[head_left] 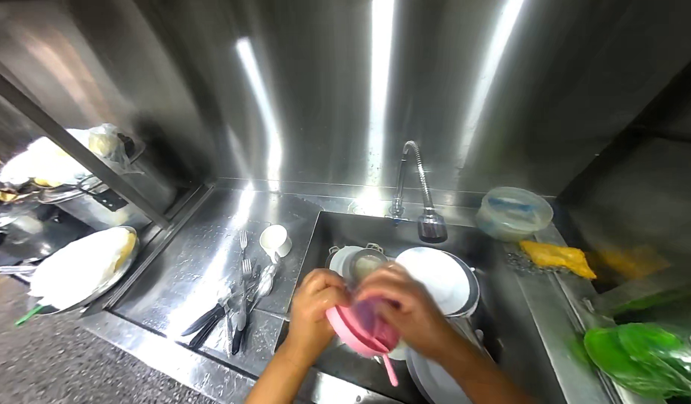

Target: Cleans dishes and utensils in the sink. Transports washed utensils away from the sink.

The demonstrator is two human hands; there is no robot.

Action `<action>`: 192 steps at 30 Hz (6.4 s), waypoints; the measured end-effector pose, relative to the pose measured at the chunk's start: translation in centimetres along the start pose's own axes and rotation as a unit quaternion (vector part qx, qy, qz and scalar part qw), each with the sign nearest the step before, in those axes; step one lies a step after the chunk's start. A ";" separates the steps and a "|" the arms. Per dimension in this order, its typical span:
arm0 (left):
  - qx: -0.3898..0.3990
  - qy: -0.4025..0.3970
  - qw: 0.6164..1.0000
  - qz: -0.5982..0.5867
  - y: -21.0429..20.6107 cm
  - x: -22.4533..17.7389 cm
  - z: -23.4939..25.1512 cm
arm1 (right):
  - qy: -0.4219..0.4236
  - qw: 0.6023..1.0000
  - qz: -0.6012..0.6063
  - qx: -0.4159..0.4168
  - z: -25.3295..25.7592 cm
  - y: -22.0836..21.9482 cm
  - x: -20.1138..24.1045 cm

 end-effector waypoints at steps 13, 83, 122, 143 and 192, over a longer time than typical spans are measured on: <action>-0.188 0.603 0.766 0.119 14.7 9.0 -15.8 | -0.153 0.982 -0.073 -0.078 -3.2 -1.1 -6.9; 0.122 0.552 0.811 -0.153 -4.3 3.7 -10.6 | -0.380 0.850 0.347 -0.114 -2.7 -9.4 -10.3; 0.316 0.390 0.860 0.088 -2.8 4.0 -10.4 | -0.650 0.655 -0.322 0.211 -11.6 -12.7 -33.4; 0.011 0.716 0.646 -0.264 -13.5 8.2 -17.4 | -0.540 0.781 -0.122 0.287 -7.2 -4.5 -15.2; 0.254 0.613 0.641 0.385 22.7 13.4 -10.8 | -0.409 0.893 0.099 -0.158 -5.0 -1.6 -19.2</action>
Point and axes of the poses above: each hand's wrist, its own z-axis towards the middle knuckle, its own y-axis out of the back of the hand, x = y × z, the point moved 8 cm from there along z, towards the middle knuckle, and after that the axes turned 13 degrees about -y, right-handed, at the moved point
